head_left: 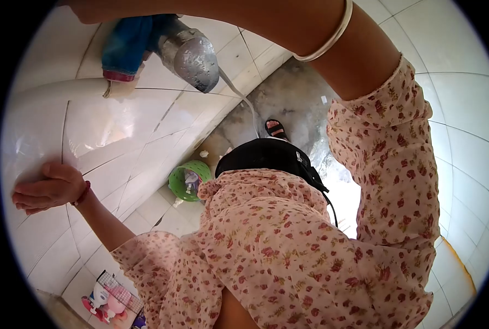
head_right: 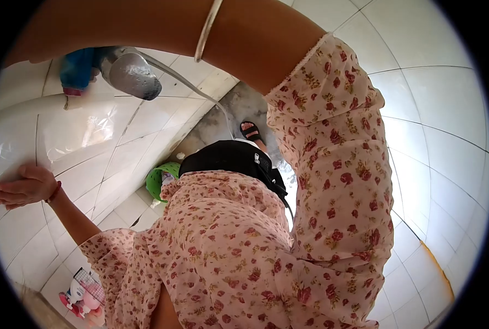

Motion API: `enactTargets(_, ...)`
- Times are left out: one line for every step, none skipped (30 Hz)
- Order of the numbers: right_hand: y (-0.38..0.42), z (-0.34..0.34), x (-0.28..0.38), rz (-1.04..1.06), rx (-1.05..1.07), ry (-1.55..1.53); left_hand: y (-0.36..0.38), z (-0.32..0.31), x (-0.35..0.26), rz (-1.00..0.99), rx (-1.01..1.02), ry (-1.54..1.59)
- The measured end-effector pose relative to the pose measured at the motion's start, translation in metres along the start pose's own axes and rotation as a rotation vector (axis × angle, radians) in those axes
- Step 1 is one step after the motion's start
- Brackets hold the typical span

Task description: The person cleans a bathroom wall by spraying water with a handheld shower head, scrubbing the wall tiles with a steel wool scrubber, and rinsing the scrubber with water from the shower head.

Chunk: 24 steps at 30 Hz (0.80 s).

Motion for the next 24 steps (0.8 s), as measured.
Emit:
enactTargets(0.005, 0.006, 0.003, -0.001, -0.037, 0.027, -0.003, 0.000, -0.003, 0.013, 0.014, 0.005)
enactTargets(0.010, 0.010, 0.005, -0.011, -0.082, 0.022, -0.006, 0.001, -0.005, 0.026, 0.028, 0.010)
enactTargets(0.017, 0.008, 0.003, -0.030, -0.097, -0.001, -0.010, 0.000, -0.004, 0.061, 0.047, 0.042)
enactTargets(0.023, 0.006, 0.001, -0.050, -0.111, -0.026, -0.010, 0.002, -0.004, -0.004, 0.010, -0.029)
enactTargets(0.029, 0.004, -0.001, -0.067, -0.121, -0.049, -0.005, 0.000, 0.006, -0.068, -0.027, -0.099)
enactTargets(0.034, 0.001, -0.004, -0.080, -0.123, -0.066, 0.000, -0.002, 0.010, -0.058, -0.025, -0.108)
enactTargets(0.041, -0.002, -0.005, -0.091, -0.123, -0.082, 0.006, -0.004, 0.014, -0.049, -0.023, -0.118)
enactTargets(0.046, -0.005, -0.008, -0.101, -0.119, -0.096, 0.011, -0.007, 0.017, -0.039, -0.021, -0.128)
enactTargets(0.051, -0.008, -0.009, -0.109, -0.115, -0.106, 0.000, -0.002, 0.004, 0.011, -0.008, -0.068)
enactTargets(0.054, -0.010, -0.010, -0.117, -0.112, -0.116, -0.011, 0.002, -0.008, 0.059, 0.004, -0.010)
enactTargets(0.056, -0.011, -0.012, -0.124, -0.108, -0.121, -0.021, 0.005, -0.021, 0.049, 0.006, 0.012)
enactTargets(0.060, -0.011, -0.014, -0.131, -0.107, -0.125, -0.020, 0.005, -0.022, 0.040, -0.004, 0.005)
enactTargets(0.061, -0.012, -0.015, -0.137, -0.100, -0.132, -0.018, 0.005, -0.020, 0.029, -0.014, -0.005)
enactTargets(0.064, -0.013, -0.016, -0.148, -0.099, -0.138, -0.017, 0.005, -0.018, 0.017, -0.025, -0.016)
enactTargets(0.065, -0.014, -0.017, -0.155, -0.099, -0.146, -0.016, 0.005, -0.017, 0.012, -0.030, -0.016)
enactTargets(0.066, -0.014, -0.018, -0.160, -0.101, -0.150, -0.017, 0.005, -0.017, 0.007, -0.035, -0.017)
enactTargets(0.068, -0.015, -0.020, -0.169, -0.099, -0.158, -0.016, 0.004, -0.017, 0.003, -0.040, -0.019)
enactTargets(0.068, -0.015, -0.020, -0.172, -0.100, -0.161, -0.014, 0.004, -0.014, -0.002, -0.047, -0.026)
enactTargets(0.070, -0.016, -0.022, -0.180, -0.096, -0.167, -0.010, 0.002, -0.010, -0.006, -0.054, -0.034)
enactTargets(0.071, -0.016, -0.022, -0.183, -0.098, -0.169, -0.008, 0.002, -0.008, -0.011, -0.061, -0.041)
enactTargets(0.071, -0.016, -0.023, -0.185, -0.097, -0.174, -0.008, 0.002, -0.008, -0.005, -0.057, -0.039)
enactTargets(0.072, -0.017, -0.023, -0.190, -0.098, -0.176, -0.009, 0.003, -0.009, 0.002, -0.053, -0.036)
enactTargets(0.073, -0.017, -0.023, -0.193, -0.096, -0.180, -0.009, 0.003, -0.009, 0.008, -0.049, -0.033)
enactTargets(0.074, -0.017, -0.023, -0.200, -0.096, -0.182, -0.010, 0.003, -0.010, 0.013, -0.045, -0.024)
Point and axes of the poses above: each hand's wrist, its own y-axis away from the middle knuckle, its own z-axis out of the back of the hand, x = y × z, the point moved 9 cm from there along -y, towards the middle knuckle, and after that the axes turned 5 degrees about y, right-handed, at the moved point
